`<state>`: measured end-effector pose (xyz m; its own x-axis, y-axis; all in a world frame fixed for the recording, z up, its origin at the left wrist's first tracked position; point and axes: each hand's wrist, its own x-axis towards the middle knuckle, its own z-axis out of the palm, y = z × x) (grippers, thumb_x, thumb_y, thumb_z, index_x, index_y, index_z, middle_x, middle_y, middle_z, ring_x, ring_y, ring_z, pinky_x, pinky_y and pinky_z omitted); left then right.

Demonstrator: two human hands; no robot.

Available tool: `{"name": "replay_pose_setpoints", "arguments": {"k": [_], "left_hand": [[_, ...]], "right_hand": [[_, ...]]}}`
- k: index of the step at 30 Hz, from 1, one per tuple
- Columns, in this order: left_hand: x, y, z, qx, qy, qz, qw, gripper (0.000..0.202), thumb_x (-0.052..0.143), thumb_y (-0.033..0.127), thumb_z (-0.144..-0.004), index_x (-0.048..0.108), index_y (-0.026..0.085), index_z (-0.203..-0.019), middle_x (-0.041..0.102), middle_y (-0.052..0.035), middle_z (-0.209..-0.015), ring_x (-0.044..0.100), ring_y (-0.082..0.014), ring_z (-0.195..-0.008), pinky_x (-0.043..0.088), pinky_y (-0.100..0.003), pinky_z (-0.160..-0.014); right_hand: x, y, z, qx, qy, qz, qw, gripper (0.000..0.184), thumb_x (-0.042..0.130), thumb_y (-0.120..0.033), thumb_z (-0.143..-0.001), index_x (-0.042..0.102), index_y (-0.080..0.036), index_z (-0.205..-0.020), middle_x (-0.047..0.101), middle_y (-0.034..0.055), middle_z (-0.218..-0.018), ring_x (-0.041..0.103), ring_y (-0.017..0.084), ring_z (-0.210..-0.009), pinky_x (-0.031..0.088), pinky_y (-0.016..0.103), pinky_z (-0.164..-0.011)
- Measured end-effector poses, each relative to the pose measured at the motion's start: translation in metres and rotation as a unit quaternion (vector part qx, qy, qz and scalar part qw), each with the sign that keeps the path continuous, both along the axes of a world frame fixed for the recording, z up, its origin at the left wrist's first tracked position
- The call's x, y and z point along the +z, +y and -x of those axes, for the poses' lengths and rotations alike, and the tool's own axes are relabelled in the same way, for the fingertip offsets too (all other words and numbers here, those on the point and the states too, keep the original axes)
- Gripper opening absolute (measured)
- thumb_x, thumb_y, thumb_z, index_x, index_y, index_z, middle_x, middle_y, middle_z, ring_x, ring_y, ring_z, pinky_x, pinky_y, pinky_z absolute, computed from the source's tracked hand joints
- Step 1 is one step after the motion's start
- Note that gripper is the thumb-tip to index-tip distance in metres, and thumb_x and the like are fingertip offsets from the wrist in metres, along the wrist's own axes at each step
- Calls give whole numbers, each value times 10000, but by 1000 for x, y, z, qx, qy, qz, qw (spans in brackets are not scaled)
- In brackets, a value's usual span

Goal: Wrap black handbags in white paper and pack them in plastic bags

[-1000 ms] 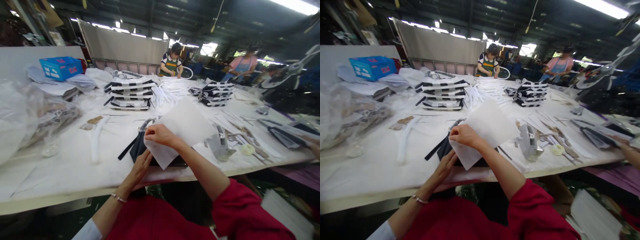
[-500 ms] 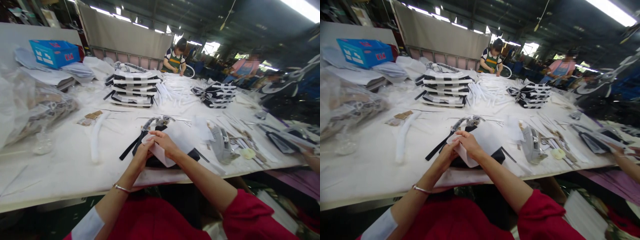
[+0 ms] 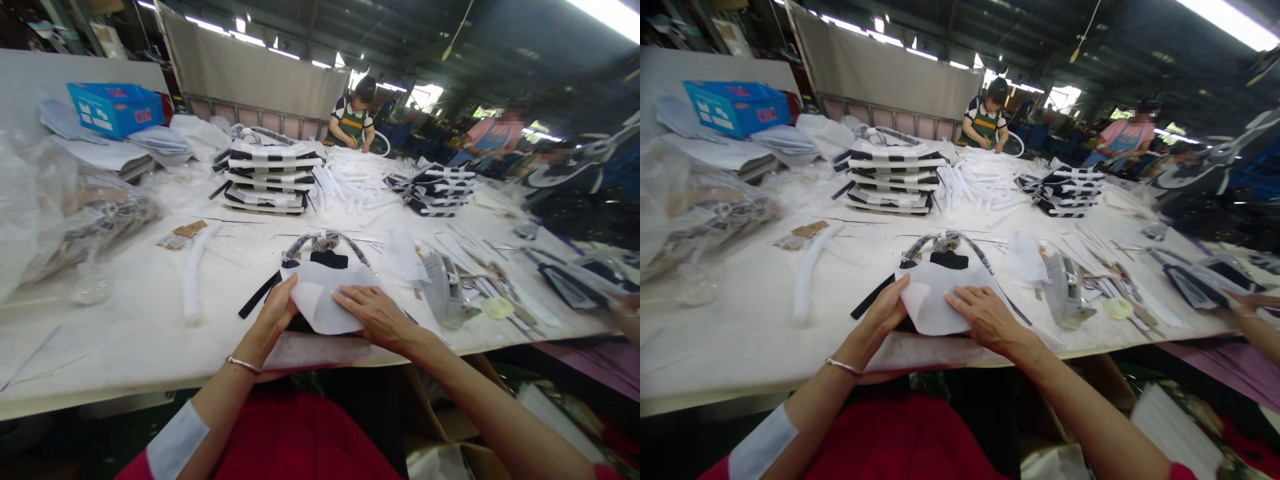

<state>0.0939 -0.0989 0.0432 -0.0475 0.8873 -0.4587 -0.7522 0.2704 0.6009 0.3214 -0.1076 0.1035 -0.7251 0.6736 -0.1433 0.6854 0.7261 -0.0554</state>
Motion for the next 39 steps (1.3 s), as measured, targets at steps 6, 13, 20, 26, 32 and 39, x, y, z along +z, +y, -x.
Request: {"name": "replay_pose_setpoints", "arguments": {"k": [6, 13, 20, 26, 32, 39], "left_hand": [[-1, -14, -5, 28, 67, -99, 992, 515, 475, 566, -931, 551, 178, -1260, 695, -141, -1120, 694, -247, -923, 580, -419, -820], [-20, -31, -12, 20, 232, -188, 954, 420, 520, 546, -891, 629, 171, -1047, 693, -90, -1020, 664, -212, -897, 572, -343, -777], [-3, -78, -10, -16, 630, -433, 644, 189, 512, 315, -934, 677, 223, -933, 707, -83, -1021, 631, -226, -1049, 468, -388, -993], [-22, -74, -17, -98, 815, -407, 401, 469, 415, 126, -930, 462, 138, -1396, 560, -140, -1387, 495, -269, -1313, 265, -507, -1166], [-27, -62, -11, -174, 821, -392, 377, 475, 507, 170, -899, 477, 135, -1372, 563, -149, -1380, 540, -253, -1250, 352, -433, -1097], [22, -54, -16, -253, 821, -373, 351, 520, 646, 320, -856, 495, 147, -1321, 562, -174, -1344, 572, -298, -1117, 420, -446, -959]], "right_hand": [[9, 8, 26, -82, 4, -60, 995, 529, 421, -244, -959, 389, -276, -1485, 423, 104, -1522, 534, 306, -1254, 443, 468, -970], [-24, 8, 22, -63, 52, -97, 992, 572, 394, -83, -886, 457, -165, -1448, 470, 114, -1486, 425, 253, -1372, 334, 440, -1125], [-35, -9, 30, -68, 49, -49, 995, 504, 436, -369, -979, 437, -197, -1453, 519, 144, -1437, 513, 298, -1286, 405, 492, -1051], [-41, -19, 30, -75, 55, -69, 993, 526, 443, -441, -984, 475, -156, -1425, 503, 171, -1445, 485, 322, -1313, 364, 528, -1085], [-47, -44, 38, -116, 70, -103, 985, 695, 513, -570, -920, 465, -98, -1428, 463, 224, -1460, 427, 374, -1351, 257, 606, -1134], [-37, -38, 20, -68, 87, -76, 991, 738, 600, -555, -876, 433, -122, -1450, 484, 201, -1453, 441, 334, -1352, 240, 591, -1158]]}}
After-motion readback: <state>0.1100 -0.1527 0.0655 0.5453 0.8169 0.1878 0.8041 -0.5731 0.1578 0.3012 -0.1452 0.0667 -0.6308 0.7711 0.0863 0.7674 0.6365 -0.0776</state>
